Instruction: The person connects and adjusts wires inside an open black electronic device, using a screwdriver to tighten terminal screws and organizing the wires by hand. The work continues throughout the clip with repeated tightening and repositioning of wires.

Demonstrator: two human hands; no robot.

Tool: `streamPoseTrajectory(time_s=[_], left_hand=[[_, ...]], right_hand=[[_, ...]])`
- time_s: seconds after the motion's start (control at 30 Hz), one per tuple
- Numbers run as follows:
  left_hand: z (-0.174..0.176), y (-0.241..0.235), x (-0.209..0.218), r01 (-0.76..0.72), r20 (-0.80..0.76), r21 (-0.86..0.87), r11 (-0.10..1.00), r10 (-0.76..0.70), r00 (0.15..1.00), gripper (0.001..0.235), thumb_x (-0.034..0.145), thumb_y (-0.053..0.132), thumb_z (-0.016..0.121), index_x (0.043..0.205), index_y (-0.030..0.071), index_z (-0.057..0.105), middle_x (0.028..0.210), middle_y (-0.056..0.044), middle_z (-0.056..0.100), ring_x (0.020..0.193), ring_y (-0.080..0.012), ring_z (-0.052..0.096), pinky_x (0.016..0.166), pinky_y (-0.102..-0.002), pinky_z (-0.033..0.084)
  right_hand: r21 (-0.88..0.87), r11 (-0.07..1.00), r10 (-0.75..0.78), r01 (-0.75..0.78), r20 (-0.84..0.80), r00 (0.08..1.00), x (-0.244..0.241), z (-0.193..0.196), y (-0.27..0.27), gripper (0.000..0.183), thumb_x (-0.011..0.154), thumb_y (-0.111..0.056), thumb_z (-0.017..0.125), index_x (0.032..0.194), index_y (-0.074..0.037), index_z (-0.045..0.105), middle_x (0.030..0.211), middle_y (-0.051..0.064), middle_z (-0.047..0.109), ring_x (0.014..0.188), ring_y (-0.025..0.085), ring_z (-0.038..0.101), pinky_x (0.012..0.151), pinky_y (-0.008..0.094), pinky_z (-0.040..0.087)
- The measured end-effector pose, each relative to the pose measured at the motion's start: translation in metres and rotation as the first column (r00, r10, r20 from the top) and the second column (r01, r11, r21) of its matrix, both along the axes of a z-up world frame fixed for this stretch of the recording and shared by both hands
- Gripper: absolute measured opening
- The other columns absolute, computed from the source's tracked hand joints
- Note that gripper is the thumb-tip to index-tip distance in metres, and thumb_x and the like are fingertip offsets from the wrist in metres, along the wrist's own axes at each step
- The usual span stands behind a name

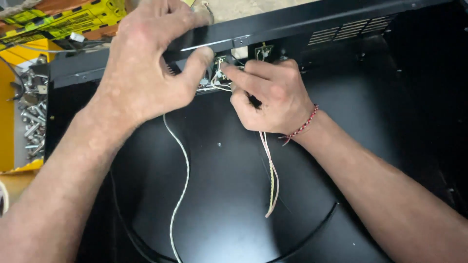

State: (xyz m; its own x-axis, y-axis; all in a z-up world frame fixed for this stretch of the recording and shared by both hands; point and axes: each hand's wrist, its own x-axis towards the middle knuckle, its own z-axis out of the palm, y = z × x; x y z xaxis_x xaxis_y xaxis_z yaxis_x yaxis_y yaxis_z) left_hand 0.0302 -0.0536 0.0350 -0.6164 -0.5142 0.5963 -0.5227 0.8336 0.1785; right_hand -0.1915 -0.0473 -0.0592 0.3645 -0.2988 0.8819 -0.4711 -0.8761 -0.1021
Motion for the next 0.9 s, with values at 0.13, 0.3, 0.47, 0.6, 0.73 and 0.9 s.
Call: streamPoseTrajectory(time_s=[0.13,0.3,0.47,0.6,0.73,0.9], left_hand=[[-0.007,0.006,-0.003,-0.144,0.135,-0.04,0.989,0.148,0.98,0.044,0.088,0.021,0.076,0.125,-0.003,0.072,0.105,-0.013,0.068,0.091,-0.0361,0.064,0.067,-0.049,0.049],[-0.013,0.006,-0.009,-0.301,0.225,-0.151,0.942,0.329,0.917,0.042,0.086,0.032,0.077,0.119,0.008,0.072,0.098,-0.005,0.07,0.087,-0.0365,0.065,0.05,-0.053,0.047],[-0.014,0.005,-0.012,-0.354,0.217,-0.118,0.928,0.372,0.902,0.034,0.087,0.032,0.08,0.114,0.011,0.074,0.093,0.001,0.069,0.085,-0.0308,0.065,0.054,-0.052,0.049],[-0.016,0.002,-0.012,-0.366,0.193,-0.106,0.925,0.38,0.905,0.032,0.086,0.032,0.077,0.109,0.01,0.077,0.086,0.002,0.069,0.079,-0.0278,0.065,0.053,-0.049,0.048],[-0.015,0.003,-0.014,-0.39,0.152,-0.053,0.919,0.393,0.907,0.031,0.082,0.029,0.077,0.107,0.011,0.079,0.086,0.002,0.072,0.081,-0.0271,0.067,0.057,-0.049,0.051],[-0.014,0.004,-0.016,-0.402,0.151,-0.025,0.915,0.401,0.903,0.025,0.082,0.029,0.076,0.099,0.012,0.076,0.083,0.004,0.07,0.08,-0.0242,0.065,0.054,-0.047,0.048]], right_hand=[[0.016,1.0,0.025,-0.025,-0.005,1.0,0.0,-0.001,0.003,0.035,0.082,0.012,0.061,0.113,0.003,0.075,0.074,0.003,0.053,0.054,0.02,0.048,0.052,0.032,0.048],[0.041,0.999,0.023,-0.023,0.015,1.0,-0.003,-0.007,-0.001,0.039,0.081,0.014,0.06,0.115,0.003,0.076,0.072,0.003,0.05,0.054,0.019,0.044,0.051,0.031,0.044],[0.073,0.995,0.062,-0.066,0.058,0.996,-0.003,-0.005,-0.002,0.037,0.081,0.017,0.059,0.113,0.007,0.075,0.071,0.006,0.055,0.052,0.019,0.045,0.049,0.029,0.043],[0.056,0.997,0.046,-0.048,0.048,0.998,-0.003,-0.006,-0.002,0.038,0.08,0.017,0.059,0.113,0.006,0.075,0.068,0.004,0.051,0.051,0.019,0.042,0.048,0.029,0.041],[0.048,0.998,0.045,-0.046,0.035,0.998,-0.002,-0.004,0.0,0.037,0.081,0.016,0.059,0.113,0.006,0.076,0.07,0.004,0.052,0.053,0.018,0.045,0.049,0.029,0.044],[0.035,0.999,0.04,-0.041,0.03,0.999,-0.002,-0.005,0.0,0.04,0.078,0.016,0.058,0.114,0.007,0.074,0.072,0.004,0.052,0.055,0.019,0.048,0.053,0.03,0.047]])
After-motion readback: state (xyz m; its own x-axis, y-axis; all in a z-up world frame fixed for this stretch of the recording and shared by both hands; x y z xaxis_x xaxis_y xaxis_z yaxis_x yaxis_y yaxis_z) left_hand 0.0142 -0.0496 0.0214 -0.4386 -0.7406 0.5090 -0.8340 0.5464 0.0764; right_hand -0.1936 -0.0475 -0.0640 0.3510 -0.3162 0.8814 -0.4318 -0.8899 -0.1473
